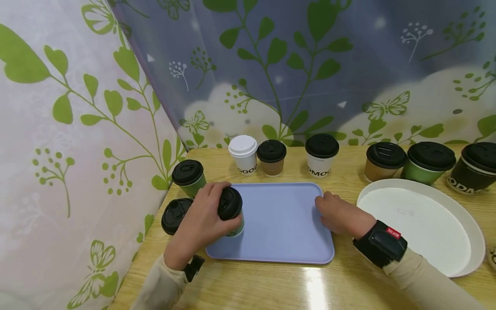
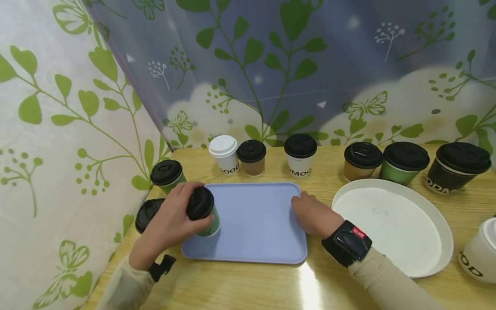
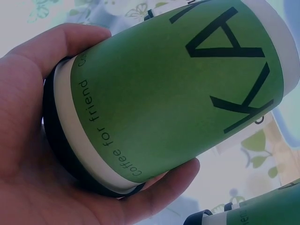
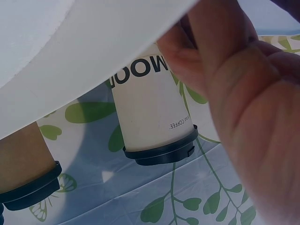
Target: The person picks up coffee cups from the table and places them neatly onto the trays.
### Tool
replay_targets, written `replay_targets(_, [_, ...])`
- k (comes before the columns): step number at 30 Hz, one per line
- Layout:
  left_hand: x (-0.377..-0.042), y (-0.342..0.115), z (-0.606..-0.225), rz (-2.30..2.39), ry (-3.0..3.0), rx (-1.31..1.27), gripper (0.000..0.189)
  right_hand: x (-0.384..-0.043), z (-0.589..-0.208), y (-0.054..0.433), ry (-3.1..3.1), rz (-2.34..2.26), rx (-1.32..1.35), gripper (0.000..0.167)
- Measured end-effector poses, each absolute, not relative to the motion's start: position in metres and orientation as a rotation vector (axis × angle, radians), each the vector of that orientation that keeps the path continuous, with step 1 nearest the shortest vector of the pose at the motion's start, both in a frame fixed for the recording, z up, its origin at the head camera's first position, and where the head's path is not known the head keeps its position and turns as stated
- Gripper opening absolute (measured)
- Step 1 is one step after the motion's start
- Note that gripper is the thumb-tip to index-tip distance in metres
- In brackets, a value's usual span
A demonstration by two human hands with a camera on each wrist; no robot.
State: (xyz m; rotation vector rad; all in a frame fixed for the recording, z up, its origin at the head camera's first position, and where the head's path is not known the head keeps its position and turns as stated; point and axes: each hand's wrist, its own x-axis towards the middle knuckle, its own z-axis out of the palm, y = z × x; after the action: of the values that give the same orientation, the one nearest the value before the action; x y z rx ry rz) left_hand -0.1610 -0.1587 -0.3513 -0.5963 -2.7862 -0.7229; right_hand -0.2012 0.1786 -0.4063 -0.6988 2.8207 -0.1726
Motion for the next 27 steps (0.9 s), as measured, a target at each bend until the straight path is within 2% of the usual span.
replay_targets(27, [-0.176,-0.162,-0.343,-0.748,-2.835,-0.558,0.076,-0.2,-0.405,0.178,2.831,-0.157,-0.707,0.02])
